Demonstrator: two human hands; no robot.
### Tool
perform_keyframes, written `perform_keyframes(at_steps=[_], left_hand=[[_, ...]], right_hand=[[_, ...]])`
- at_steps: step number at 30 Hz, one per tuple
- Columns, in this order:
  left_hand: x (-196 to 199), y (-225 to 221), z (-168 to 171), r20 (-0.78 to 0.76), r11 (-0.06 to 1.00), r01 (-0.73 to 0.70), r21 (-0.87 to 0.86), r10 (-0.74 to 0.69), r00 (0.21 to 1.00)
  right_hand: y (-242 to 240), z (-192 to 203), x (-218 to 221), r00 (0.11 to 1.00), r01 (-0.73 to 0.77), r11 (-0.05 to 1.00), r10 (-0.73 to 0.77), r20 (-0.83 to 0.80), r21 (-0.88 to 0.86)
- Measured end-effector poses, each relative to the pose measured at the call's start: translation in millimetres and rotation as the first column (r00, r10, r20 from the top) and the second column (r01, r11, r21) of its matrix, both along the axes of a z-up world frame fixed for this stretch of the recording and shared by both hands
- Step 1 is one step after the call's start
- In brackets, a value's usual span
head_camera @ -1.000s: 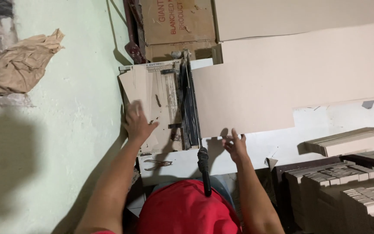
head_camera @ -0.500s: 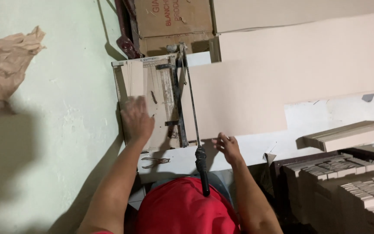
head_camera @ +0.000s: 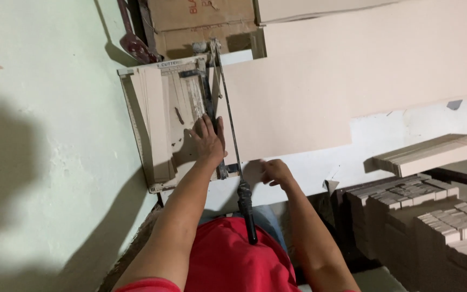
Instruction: Using a manual guillotine cutter to slice large cardboard sheets into smaller, uniform strips.
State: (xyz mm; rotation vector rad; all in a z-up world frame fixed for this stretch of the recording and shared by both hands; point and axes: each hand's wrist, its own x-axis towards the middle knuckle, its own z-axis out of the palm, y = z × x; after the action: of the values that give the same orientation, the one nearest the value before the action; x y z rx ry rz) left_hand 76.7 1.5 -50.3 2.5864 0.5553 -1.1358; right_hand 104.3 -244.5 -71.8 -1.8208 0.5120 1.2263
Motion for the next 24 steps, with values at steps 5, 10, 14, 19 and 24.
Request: perform_keyframes(at_steps=[5, 10, 14, 19, 24], left_hand=[[-3.1, -5.2, -32.6, -0.026, 0.984, 0.084, 0.155, -0.08, 0.996], [-4.6, -6.3, -37.8, 0.006, 0.982, 0.073, 0.176, -0.075, 0.997], [-6.2, -4.6, -59.5, 0.019, 0.998, 0.028, 0.058, -0.029, 0.999], [-7.7, -6.8, -38.2, 0.029, 0.999, 0.002, 0.042, -0.003, 1.0], [-7.9, -1.0, 22.3, 0.023, 0.977, 0.184, 0.103, -0.188, 0.982]], right_hand=[[50.9, 136.5, -33.3, 0.703, -0.64, 0.72, 0.69, 0.173, -0.267], [81.6, 194.5, -78.1, 0.558, -0.775, 0.539, 0.829, 0.045, -0.331], [54.8, 85.4, -125.1, 0.563, -0.657, 0.603, 0.791, 0.238, -0.452], [28.9, 13.1, -139.6, 0.554, -0.626, 0.624, 0.778, 0.296, -0.467], [57.2, 175.0, -91.0, 0.737, -0.608, 0.755, 0.652, 0.178, -0.245]])
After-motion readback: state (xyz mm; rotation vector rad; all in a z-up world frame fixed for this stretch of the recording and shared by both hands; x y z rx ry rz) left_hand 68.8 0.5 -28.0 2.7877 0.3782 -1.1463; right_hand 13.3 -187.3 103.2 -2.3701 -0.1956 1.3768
